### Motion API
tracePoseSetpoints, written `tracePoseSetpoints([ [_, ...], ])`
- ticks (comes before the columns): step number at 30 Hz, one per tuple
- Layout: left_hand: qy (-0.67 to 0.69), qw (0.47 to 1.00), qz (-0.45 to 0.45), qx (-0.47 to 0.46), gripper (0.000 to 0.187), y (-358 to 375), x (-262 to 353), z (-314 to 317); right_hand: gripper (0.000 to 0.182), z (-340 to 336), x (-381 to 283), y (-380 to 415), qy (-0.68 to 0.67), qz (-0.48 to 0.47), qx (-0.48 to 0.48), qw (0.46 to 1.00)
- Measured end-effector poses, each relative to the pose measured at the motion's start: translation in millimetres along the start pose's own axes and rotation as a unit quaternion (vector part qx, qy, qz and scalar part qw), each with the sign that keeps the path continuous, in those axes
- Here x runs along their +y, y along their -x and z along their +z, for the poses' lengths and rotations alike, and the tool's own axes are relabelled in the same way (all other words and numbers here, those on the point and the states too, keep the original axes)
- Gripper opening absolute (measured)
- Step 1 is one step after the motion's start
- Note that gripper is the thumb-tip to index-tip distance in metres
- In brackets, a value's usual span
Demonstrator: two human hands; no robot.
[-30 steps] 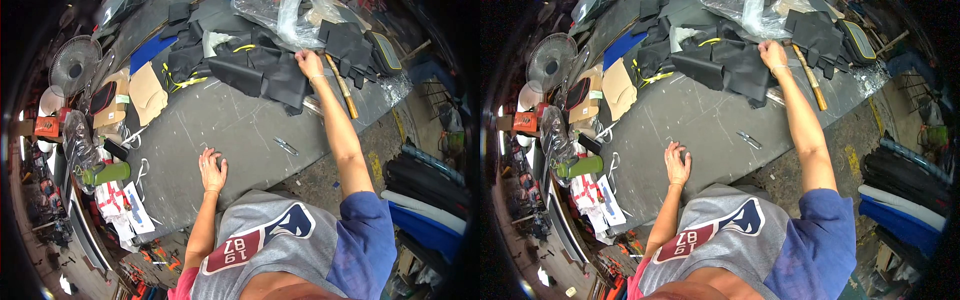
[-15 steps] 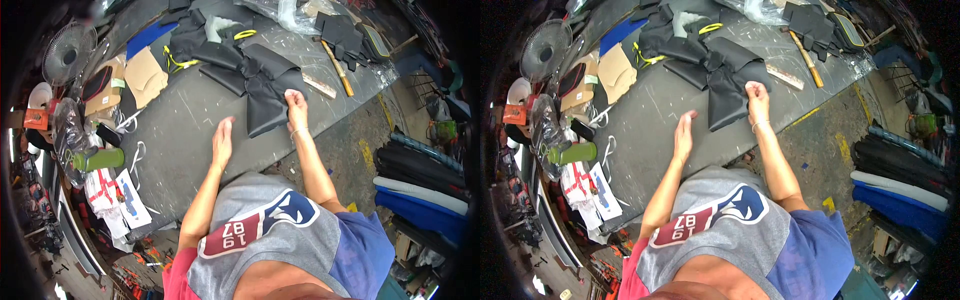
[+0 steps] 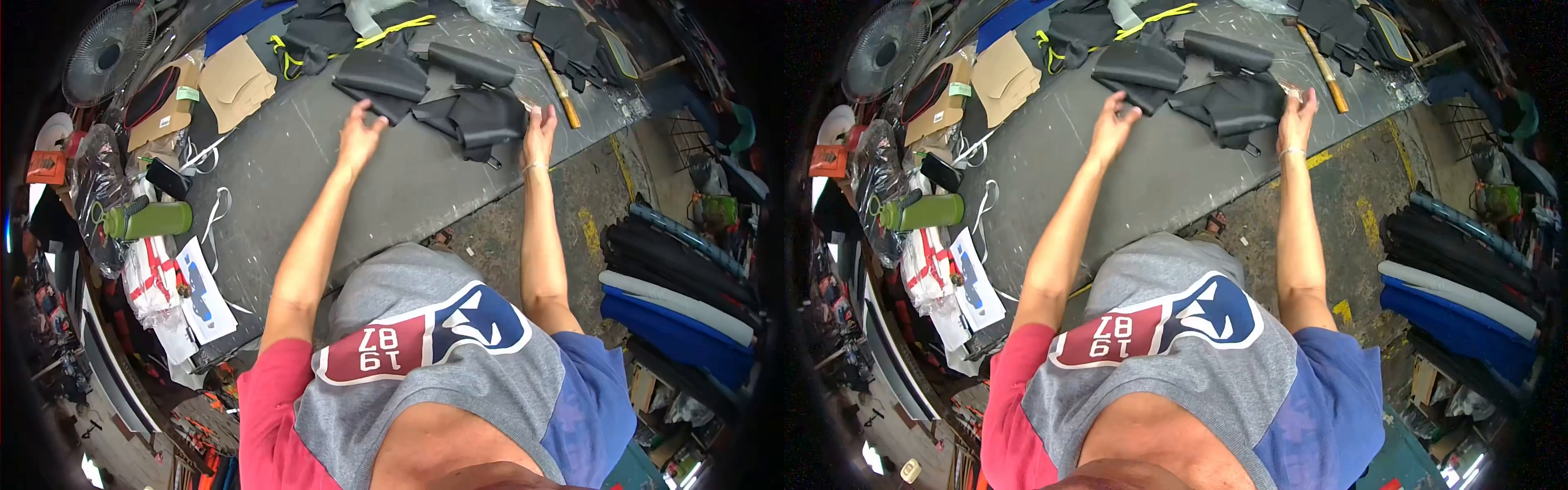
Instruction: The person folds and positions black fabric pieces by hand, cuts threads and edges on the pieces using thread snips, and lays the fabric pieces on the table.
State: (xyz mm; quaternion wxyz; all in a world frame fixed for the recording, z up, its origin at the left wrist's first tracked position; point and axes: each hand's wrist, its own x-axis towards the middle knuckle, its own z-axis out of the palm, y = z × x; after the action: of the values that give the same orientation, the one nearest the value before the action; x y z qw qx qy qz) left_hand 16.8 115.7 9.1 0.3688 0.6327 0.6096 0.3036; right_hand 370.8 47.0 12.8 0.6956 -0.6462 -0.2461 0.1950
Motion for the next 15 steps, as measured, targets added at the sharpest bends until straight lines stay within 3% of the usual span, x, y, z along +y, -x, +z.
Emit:
tracePoseSetpoints([
  [2,-0.023,1.000,-0.002,0.016,0.067,-15,14,-10,0.050,-8,-23,16,0.151,-0.130,-0.049,0.979],
  [4,0.093,0.992,-0.077,-0.042,0.066,-41,-1,2,0.052,-19,-37,43,0.274,-0.231,-0.091,0.929],
  [5,0.132,0.983,-0.104,-0.075,0.066,-51,-5,9,0.042,-26,-29,55,0.267,-0.204,-0.136,0.932],
  [6,0.170,0.971,-0.130,-0.108,0.065,-60,-3,12,0.030,-31,-10,71,0.191,-0.083,-0.170,0.963],
  [7,0.087,0.981,-0.133,-0.108,0.059,-61,5,12,0.027,-36,-13,86,0.286,-0.051,-0.221,0.931],
  [9,-0.068,0.996,-0.044,-0.025,0.049,-79,-13,30,0.036,-45,-14,110,0.429,-0.108,-0.237,0.865],
  [10,-0.113,0.992,-0.049,-0.011,0.046,-72,11,26,0.039,-44,-23,117,0.452,-0.132,-0.233,0.851],
  [13,-0.056,0.995,-0.057,-0.057,0.039,-114,4,50,0.041,-39,-16,114,0.420,-0.116,-0.242,0.867],
  [15,0.079,0.994,0.013,-0.077,0.029,-158,33,60,0.043,-35,-19,110,0.409,-0.113,-0.244,0.872],
])
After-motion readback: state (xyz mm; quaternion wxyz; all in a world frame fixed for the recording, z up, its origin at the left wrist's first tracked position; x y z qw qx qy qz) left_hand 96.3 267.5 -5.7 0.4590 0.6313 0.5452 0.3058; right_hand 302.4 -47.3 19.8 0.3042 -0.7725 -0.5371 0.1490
